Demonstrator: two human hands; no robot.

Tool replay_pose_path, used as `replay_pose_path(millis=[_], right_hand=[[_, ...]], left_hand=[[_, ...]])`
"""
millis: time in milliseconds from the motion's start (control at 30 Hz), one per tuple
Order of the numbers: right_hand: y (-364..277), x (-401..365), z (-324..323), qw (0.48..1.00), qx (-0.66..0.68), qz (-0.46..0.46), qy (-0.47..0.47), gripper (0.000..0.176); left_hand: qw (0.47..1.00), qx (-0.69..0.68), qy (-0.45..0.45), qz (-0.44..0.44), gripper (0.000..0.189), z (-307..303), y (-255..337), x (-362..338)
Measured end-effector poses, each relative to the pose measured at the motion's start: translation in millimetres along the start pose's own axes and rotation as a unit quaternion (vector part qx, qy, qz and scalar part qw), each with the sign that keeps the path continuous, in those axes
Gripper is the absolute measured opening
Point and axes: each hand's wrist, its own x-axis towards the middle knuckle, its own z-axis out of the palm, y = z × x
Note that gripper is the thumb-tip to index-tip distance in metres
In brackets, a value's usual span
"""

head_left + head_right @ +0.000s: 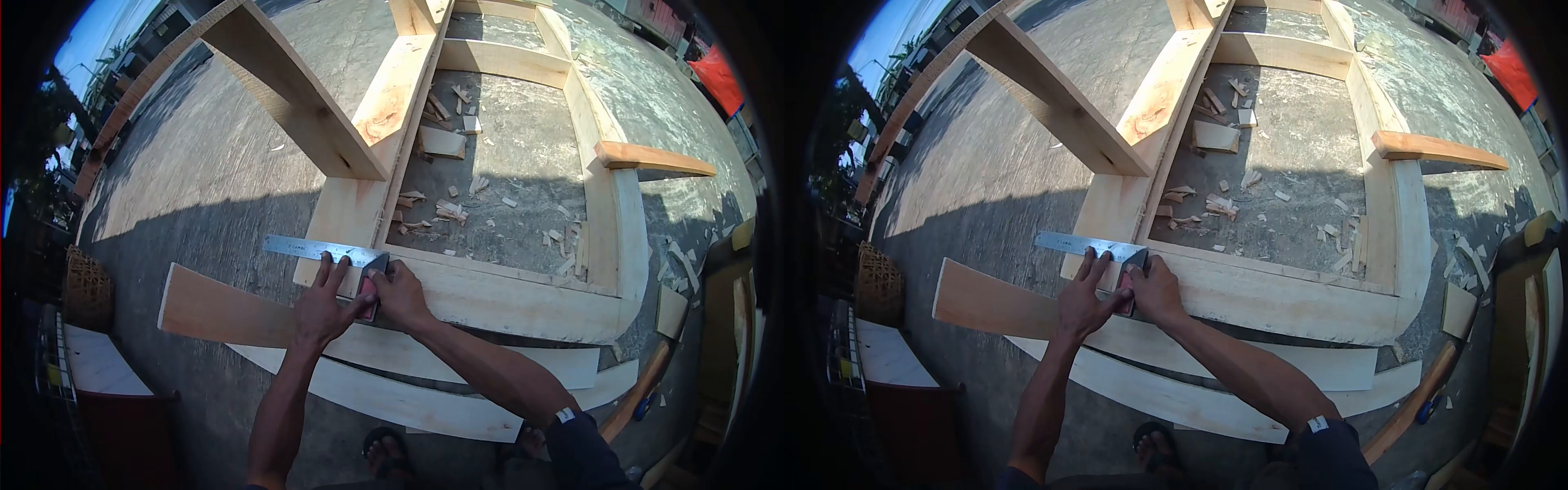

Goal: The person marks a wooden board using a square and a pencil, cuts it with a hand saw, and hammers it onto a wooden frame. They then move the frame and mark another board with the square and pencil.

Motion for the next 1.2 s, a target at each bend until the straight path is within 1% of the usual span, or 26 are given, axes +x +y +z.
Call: replay_pose_path(millis=[33,100,133,167,200,233,300,367,400,433,500,567,633,667,700,767,800,867,900,967,1133,1200], right_hand=[[-4,-1,-3,1.000,0.001,0.000,0.004,0.041],[-12,-6,-5,0.999,0.030,0.019,-0.016,0.041],[-13,-8,-7,0.999,0.034,0.020,-0.011,0.041],[-14,-8,-8,0.997,0.054,0.043,-0.030,0.042],[-14,-8,-9,0.994,0.074,0.065,-0.051,0.042],[-9,-5,-8,0.994,0.078,0.064,-0.047,0.042],[8,3,-3,0.999,0.019,0.018,-0.046,0.042],[6,1,-4,0.998,0.032,0.015,-0.049,0.042],[5,0,-5,0.999,0.028,0.002,-0.042,0.041],[4,-2,-5,0.999,0.026,-0.010,-0.037,0.040],[-1,-5,-9,0.998,0.029,-0.004,-0.053,0.039],[-12,-3,-15,0.994,0.010,0.066,-0.089,0.038],[-10,-1,-15,0.994,0.014,0.055,-0.096,0.037],[-9,-2,-14,0.993,0.026,0.053,-0.098,0.037],[-8,-1,-14,0.993,0.037,0.052,-0.101,0.037],[-7,2,-15,0.991,0.040,0.058,-0.110,0.038],[-6,2,-15,0.991,0.039,0.056,-0.113,0.038],[-5,3,-14,0.991,0.050,0.050,-0.114,0.036],[-5,3,-13,0.991,0.058,0.041,-0.110,0.034],[-5,5,-13,0.991,0.062,0.040,-0.112,0.034],[-9,3,-16,0.990,0.066,0.044,-0.118,0.034],[-10,4,-17,0.989,0.043,0.065,-0.125,0.036]], left_hand=[[1.000,0.000,0.000,0.004,0.092,-1,3,0],[1.000,-0.001,-0.026,-0.010,0.099,-6,12,-2],[1.000,0.020,-0.017,0.010,0.100,-6,11,-3],[0.999,0.022,-0.018,0.016,0.100,-6,15,-2],[0.999,0.020,-0.037,0.000,0.098,-8,19,-3],[0.998,0.018,-0.055,-0.018,0.097,-11,24,-3],[0.997,0.027,-0.065,-0.018,0.093,-15,32,-1],[0.998,0.026,-0.059,-0.024,0.093,-12,33,-1],[0.998,0.038,-0.042,0.006,0.094,-6,26,-1],[0.998,0.043,-0.046,0.002,0.094,-1,23,-2],[0.999,0.028,-0.011,0.039,0.096,4,18,1],[0.998,0.052,-0.025,0.032,0.099,4,20,3],[0.998,0.047,-0.033,0.037,0.103,4,21,6],[0.997,0.045,-0.015,0.060,0.104,8,17,7],[0.997,0.049,-0.020,0.055,0.104,9,15,9],[0.994,0.045,0.009,0.096,0.104,12,13,8],[0.995,0.047,0.004,0.089,0.104,11,15,7],[0.999,0.006,-0.032,0.028,0.098,4,24,9],[0.999,0.007,-0.033,0.023,0.098,5,24,8],[0.999,0.010,-0.010,0.049,0.097,6,23,10],[0.999,0.005,-0.020,0.039,0.097,6,22,11],[0.999,0.002,-0.017,0.044,0.097,8,17,12]])
